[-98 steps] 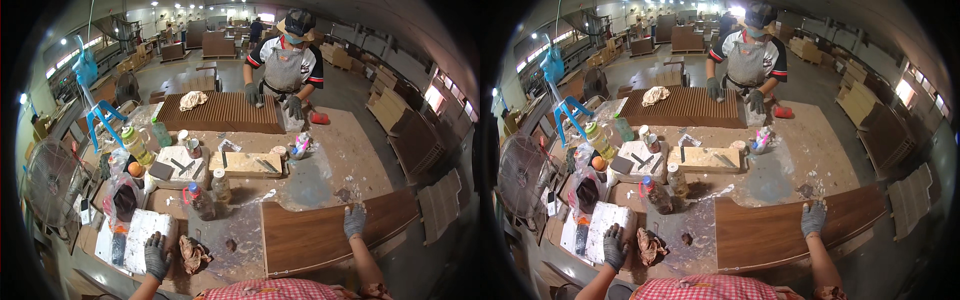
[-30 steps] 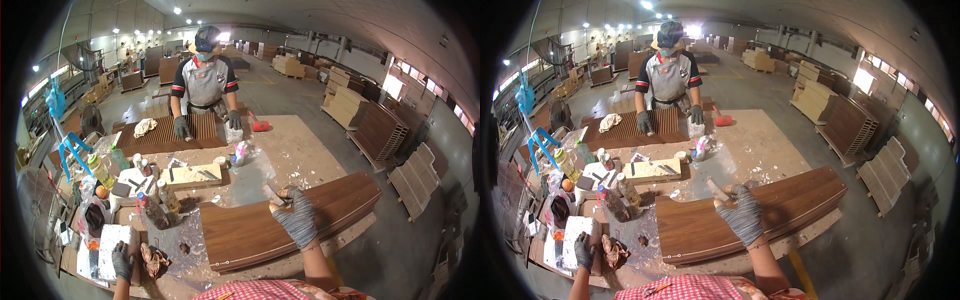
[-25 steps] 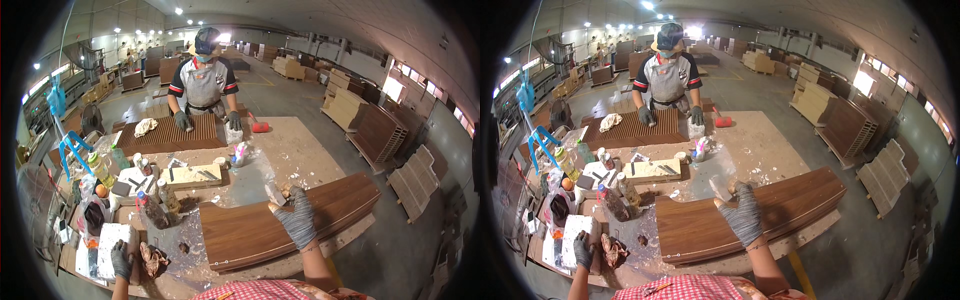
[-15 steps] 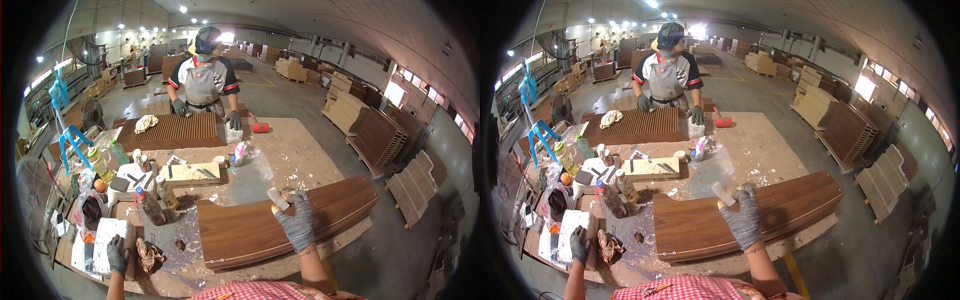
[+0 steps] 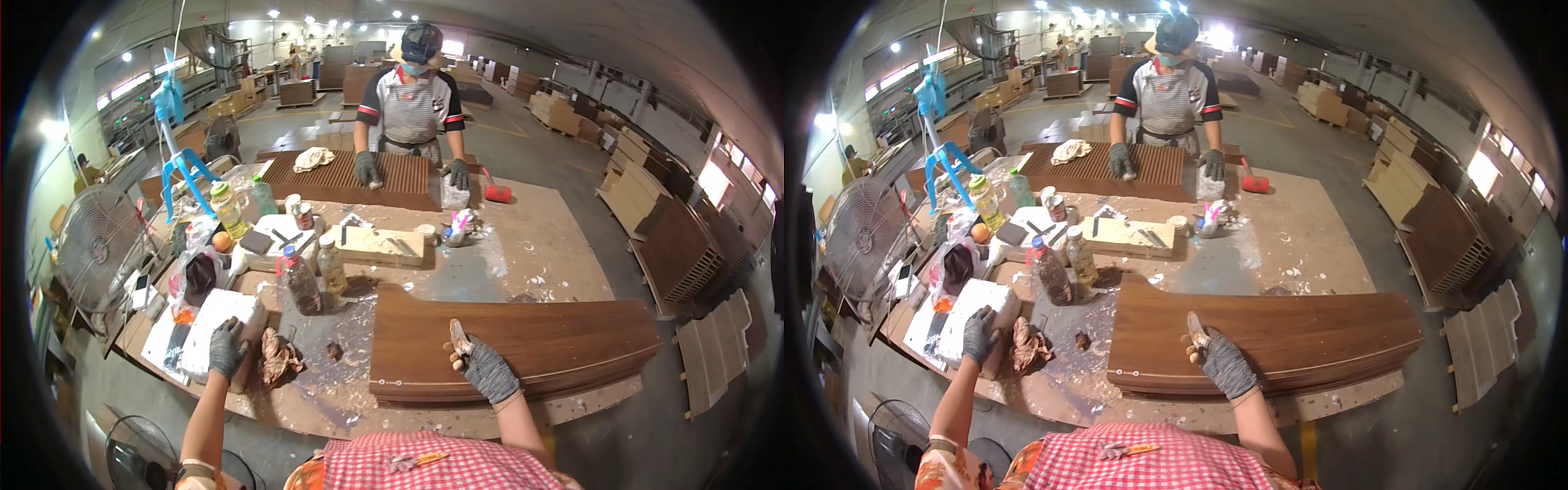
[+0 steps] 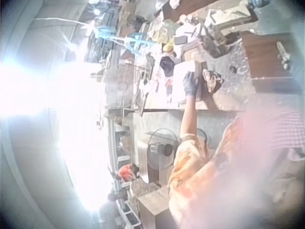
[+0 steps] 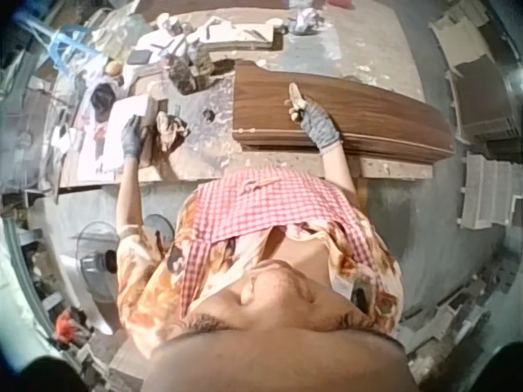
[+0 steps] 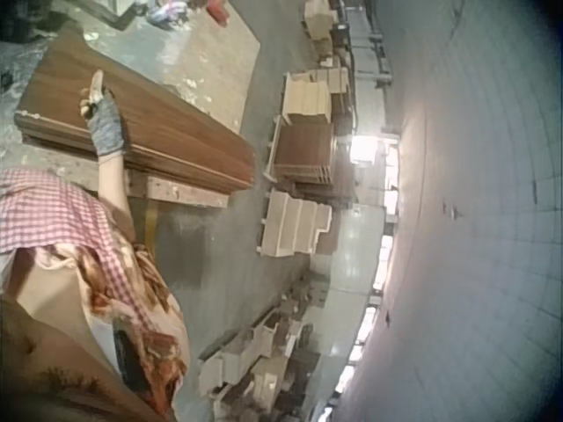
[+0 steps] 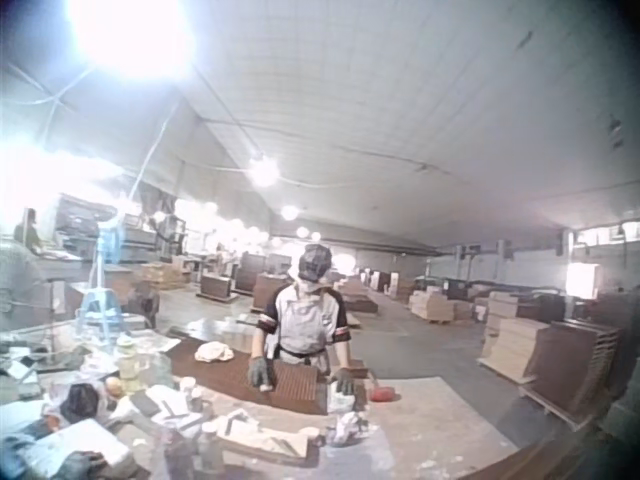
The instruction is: The person puts on work gloves, sands the edges of a wooden board using a small block, and wipes down its surfaces with cloths.
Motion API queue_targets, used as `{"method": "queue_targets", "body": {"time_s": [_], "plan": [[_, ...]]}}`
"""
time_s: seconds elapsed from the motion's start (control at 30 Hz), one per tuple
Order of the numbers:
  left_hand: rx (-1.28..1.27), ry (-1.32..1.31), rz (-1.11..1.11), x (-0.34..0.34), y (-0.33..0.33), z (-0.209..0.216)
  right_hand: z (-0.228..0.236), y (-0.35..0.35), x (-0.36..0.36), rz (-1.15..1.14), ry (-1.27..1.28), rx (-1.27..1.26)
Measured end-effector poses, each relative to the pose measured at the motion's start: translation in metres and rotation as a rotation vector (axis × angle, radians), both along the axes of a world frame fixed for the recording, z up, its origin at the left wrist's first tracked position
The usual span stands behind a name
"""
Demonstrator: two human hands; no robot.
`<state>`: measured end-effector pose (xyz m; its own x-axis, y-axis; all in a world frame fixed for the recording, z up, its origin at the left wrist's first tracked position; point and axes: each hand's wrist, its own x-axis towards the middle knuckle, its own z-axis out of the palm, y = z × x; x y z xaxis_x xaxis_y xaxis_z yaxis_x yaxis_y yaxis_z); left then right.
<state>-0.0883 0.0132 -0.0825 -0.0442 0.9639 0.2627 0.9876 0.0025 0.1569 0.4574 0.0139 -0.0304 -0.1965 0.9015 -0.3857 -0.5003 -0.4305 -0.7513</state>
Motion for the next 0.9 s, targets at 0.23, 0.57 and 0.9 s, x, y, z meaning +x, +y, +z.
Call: {"method": "queue_targets", "body": {"time_s": [0.23,0.57,0.9], "plan": [[0.030,-0.078,-0.008,-0.009,-0.002,-0.007,0.007,-0.008,-0.007,0.069,0.328,0.082],[0.099,-0.361,-0.023,-0.006,-0.001,-0.004,-0.002,-0.015,-0.013,-0.075,0.208,0.127],[0.210,-1.050,-0.241,0.086,-0.023,-0.021,-0.016,0.016,-0.084,0.028,0.025,0.201]]}}
